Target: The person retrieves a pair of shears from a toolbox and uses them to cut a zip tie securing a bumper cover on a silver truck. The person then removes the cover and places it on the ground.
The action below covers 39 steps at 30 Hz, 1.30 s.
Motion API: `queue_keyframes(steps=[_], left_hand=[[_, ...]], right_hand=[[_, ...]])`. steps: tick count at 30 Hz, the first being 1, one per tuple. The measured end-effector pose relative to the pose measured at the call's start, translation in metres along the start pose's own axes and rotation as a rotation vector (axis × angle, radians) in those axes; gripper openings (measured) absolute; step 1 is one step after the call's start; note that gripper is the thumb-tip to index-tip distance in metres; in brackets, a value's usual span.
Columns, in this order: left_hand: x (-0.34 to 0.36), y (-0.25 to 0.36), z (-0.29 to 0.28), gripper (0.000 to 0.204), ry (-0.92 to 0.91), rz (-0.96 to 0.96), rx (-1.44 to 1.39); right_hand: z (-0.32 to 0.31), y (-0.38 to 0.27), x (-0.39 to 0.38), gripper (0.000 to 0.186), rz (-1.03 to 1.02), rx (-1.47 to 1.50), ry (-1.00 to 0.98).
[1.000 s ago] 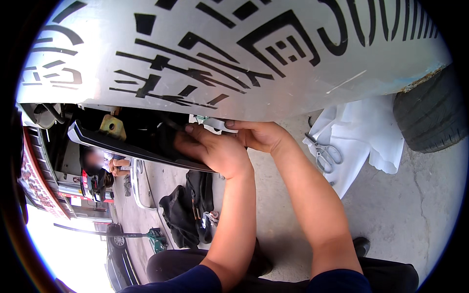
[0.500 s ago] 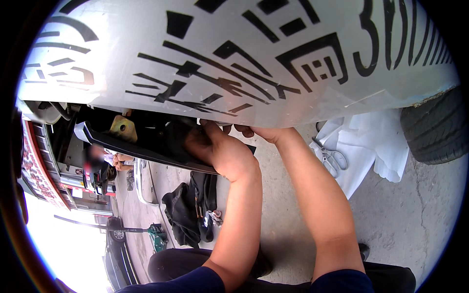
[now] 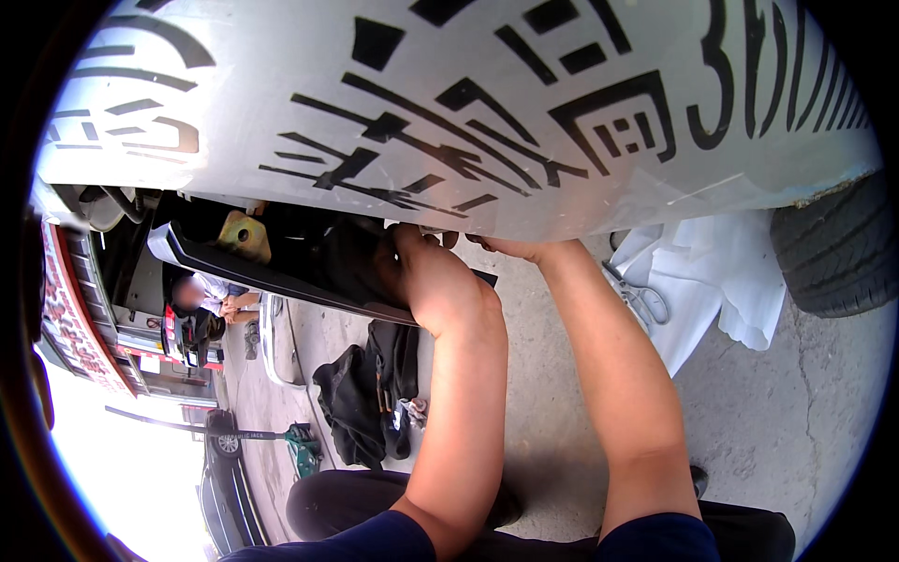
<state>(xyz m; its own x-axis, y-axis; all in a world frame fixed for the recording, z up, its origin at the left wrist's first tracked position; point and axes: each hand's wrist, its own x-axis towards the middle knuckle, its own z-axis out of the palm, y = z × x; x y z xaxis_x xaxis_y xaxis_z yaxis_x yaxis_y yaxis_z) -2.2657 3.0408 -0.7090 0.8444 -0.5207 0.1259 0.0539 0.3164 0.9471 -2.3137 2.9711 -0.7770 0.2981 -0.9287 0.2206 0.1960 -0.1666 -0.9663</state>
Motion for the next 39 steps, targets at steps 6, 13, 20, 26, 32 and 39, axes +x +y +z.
queue_keyframes(steps=[6, 13, 20, 26, 32, 39], left_hand=[[-0.004, 0.007, 0.008, 0.027, -0.039, -0.013, -0.071], [0.003, 0.006, 0.005, 0.019, -0.003, -0.064, -0.035], [0.007, -0.003, 0.005, 0.024, -0.148, -0.306, -0.061], [0.014, 0.002, -0.001, 0.019, -0.061, -0.330, 0.007], [0.010, 0.012, 0.001, 0.011, -0.049, -0.367, -0.091], [0.015, 0.007, -0.003, 0.016, -0.105, -0.342, -0.169]], right_hand=[[0.000, -0.008, -0.004, 0.017, -0.113, 0.058, 0.046], [-0.004, 0.000, 0.005, 0.018, -0.251, -0.142, 0.009], [-0.016, 0.038, 0.016, 0.013, 0.054, 0.230, -0.176], [0.011, 0.034, 0.015, 0.014, 0.212, 0.874, -0.267], [0.023, 0.019, 0.016, 0.016, 0.249, 1.129, -0.326], [0.013, 0.018, 0.043, 0.019, 0.267, 1.106, -0.366]])
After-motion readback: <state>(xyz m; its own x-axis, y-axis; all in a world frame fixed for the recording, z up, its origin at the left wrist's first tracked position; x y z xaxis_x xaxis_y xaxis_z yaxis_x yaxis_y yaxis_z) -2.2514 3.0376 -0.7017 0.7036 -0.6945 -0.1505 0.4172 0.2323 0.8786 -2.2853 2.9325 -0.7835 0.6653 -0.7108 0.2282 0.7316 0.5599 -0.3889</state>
